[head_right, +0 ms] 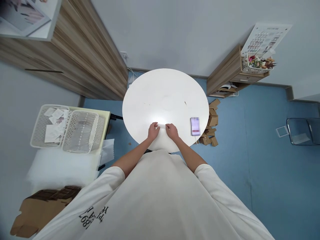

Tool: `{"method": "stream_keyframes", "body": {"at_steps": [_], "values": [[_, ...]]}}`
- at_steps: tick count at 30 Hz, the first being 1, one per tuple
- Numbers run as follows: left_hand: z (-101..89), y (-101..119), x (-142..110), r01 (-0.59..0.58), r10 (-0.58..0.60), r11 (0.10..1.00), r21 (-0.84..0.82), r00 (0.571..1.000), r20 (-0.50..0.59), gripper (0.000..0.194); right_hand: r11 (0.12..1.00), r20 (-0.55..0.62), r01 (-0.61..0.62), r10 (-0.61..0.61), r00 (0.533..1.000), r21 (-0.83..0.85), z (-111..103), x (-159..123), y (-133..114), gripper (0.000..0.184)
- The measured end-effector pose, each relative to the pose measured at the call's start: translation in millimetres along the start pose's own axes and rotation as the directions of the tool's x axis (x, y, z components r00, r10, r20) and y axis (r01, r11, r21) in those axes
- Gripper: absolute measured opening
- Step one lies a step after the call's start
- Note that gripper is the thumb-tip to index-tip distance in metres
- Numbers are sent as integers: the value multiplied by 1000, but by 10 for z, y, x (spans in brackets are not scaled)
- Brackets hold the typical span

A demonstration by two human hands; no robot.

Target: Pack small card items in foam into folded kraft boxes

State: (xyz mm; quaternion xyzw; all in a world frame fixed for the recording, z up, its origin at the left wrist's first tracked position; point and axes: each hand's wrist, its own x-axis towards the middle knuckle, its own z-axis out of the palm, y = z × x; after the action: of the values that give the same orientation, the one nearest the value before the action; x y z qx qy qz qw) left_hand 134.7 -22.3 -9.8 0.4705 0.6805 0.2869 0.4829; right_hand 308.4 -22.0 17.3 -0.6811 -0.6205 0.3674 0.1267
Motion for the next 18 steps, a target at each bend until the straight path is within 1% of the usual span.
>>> {"method": "stream_keyframes", "body": {"at_steps": [4, 8, 11, 18], "values": [[18, -37, 12, 14, -14, 1000, 0, 999, -30, 27, 996, 50, 1, 4, 999, -86, -11, 20, -61, 32], [24, -54, 39, 18, -17, 1000, 26, 999, -51, 20, 986, 99, 34, -17, 995, -164, -30, 61, -88, 35], [18, -43, 81, 33, -31, 999, 37, 998, -49, 16, 980, 126, 39, -14, 992, -194, -64, 111, -110, 36], [-1, -17, 126, 68, -69, 998, -12, 997, -28, 12, 963, 195, 81, -30, 980, -258, -132, 181, -136, 35]]}}
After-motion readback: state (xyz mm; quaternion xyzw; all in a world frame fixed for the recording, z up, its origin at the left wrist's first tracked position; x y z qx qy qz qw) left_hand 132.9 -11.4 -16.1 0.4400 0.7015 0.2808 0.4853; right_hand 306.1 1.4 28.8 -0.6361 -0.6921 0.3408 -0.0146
